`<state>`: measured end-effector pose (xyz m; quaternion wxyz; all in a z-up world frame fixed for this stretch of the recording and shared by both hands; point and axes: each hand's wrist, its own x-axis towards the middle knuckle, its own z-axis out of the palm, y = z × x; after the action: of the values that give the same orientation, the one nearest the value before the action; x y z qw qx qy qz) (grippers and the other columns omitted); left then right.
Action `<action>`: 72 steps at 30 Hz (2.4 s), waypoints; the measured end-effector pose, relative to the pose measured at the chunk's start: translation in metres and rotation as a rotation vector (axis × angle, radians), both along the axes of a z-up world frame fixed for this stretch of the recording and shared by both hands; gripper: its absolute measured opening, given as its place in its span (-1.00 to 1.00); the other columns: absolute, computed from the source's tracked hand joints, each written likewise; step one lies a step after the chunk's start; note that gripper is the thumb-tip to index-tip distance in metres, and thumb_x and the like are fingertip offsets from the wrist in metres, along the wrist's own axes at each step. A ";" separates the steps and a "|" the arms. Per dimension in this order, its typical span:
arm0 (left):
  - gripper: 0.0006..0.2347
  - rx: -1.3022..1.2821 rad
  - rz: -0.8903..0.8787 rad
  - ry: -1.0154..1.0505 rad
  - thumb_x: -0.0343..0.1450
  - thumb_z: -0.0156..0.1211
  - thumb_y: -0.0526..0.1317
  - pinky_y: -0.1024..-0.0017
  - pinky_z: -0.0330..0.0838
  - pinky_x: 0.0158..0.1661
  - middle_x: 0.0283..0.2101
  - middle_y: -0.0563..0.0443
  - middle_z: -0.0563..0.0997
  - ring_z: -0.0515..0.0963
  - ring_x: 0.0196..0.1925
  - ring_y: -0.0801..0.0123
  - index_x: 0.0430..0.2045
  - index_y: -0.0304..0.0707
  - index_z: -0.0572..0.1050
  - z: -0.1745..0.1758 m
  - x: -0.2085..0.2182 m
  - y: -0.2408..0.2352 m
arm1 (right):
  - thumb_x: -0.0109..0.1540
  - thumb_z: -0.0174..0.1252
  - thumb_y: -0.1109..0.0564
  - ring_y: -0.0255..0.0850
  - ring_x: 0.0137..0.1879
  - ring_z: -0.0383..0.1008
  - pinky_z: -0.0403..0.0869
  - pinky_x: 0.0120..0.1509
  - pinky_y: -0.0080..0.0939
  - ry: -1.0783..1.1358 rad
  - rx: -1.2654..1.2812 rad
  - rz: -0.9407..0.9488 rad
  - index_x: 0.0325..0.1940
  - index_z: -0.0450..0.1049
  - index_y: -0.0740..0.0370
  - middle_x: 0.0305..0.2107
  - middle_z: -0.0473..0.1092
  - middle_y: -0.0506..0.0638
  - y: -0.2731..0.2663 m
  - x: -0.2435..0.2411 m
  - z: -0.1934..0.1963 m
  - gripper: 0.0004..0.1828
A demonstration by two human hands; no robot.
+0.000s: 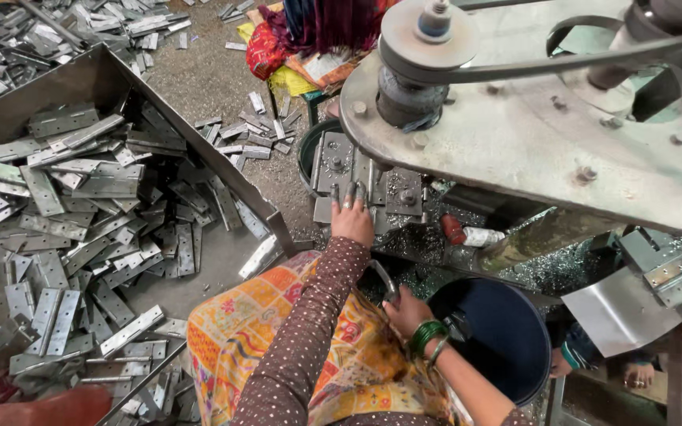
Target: The person picks up metal plates from a bin, positions them onto a machine fixture, and lowers a lever to drill holes into the metal plates.
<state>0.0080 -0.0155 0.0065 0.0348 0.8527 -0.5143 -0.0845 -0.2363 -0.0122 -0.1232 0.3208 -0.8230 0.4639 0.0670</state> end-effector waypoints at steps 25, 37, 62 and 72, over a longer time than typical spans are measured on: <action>-0.73 -0.167 -0.004 -0.075 0.47 0.00 -0.17 -0.15 0.02 0.34 0.28 -0.05 0.45 0.32 0.40 0.09 -0.09 -0.21 0.61 -0.006 0.005 0.011 | 0.21 0.11 -0.36 0.24 -0.13 0.56 0.43 -0.02 0.30 0.085 -0.125 0.072 0.11 0.23 0.11 -0.25 0.53 0.27 0.015 0.005 -0.068 -0.37; -0.78 -0.094 0.006 -0.006 0.43 0.08 -0.18 -0.15 -0.04 0.38 0.39 -0.04 0.35 0.27 0.44 0.13 -0.20 -0.18 0.67 0.014 0.027 -0.016 | 0.23 0.14 -0.32 0.19 -0.20 0.61 0.54 -0.11 0.14 -0.036 -0.022 0.072 -0.04 0.42 0.23 -0.37 0.58 0.23 -0.005 -0.002 -0.011 -0.43; -0.74 0.051 -0.008 0.018 0.50 0.00 -0.11 -0.08 -0.11 0.41 0.48 0.02 0.16 0.06 0.54 0.17 -0.22 -0.12 0.68 0.039 0.036 -0.025 | 0.19 0.17 -0.29 0.28 -0.19 0.56 0.50 -0.09 0.26 -0.058 -0.113 0.028 0.08 0.24 0.08 -0.31 0.54 0.27 0.002 0.015 -0.067 -0.42; -0.72 0.057 -0.043 0.005 0.52 -0.08 -0.18 -0.07 -0.07 0.43 0.45 -0.05 0.26 0.19 0.50 0.14 -0.12 -0.18 0.65 0.017 0.025 -0.012 | 0.17 0.16 -0.36 0.23 -0.22 0.58 0.51 -0.13 0.19 -0.006 0.049 -0.007 0.00 0.33 0.10 -0.39 0.55 0.25 -0.001 -0.006 0.033 -0.42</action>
<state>0.0335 -0.0276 0.0238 0.0097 0.8420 -0.5297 -0.1019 -0.2423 -0.0127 -0.0901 0.3424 -0.8134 0.4643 0.0747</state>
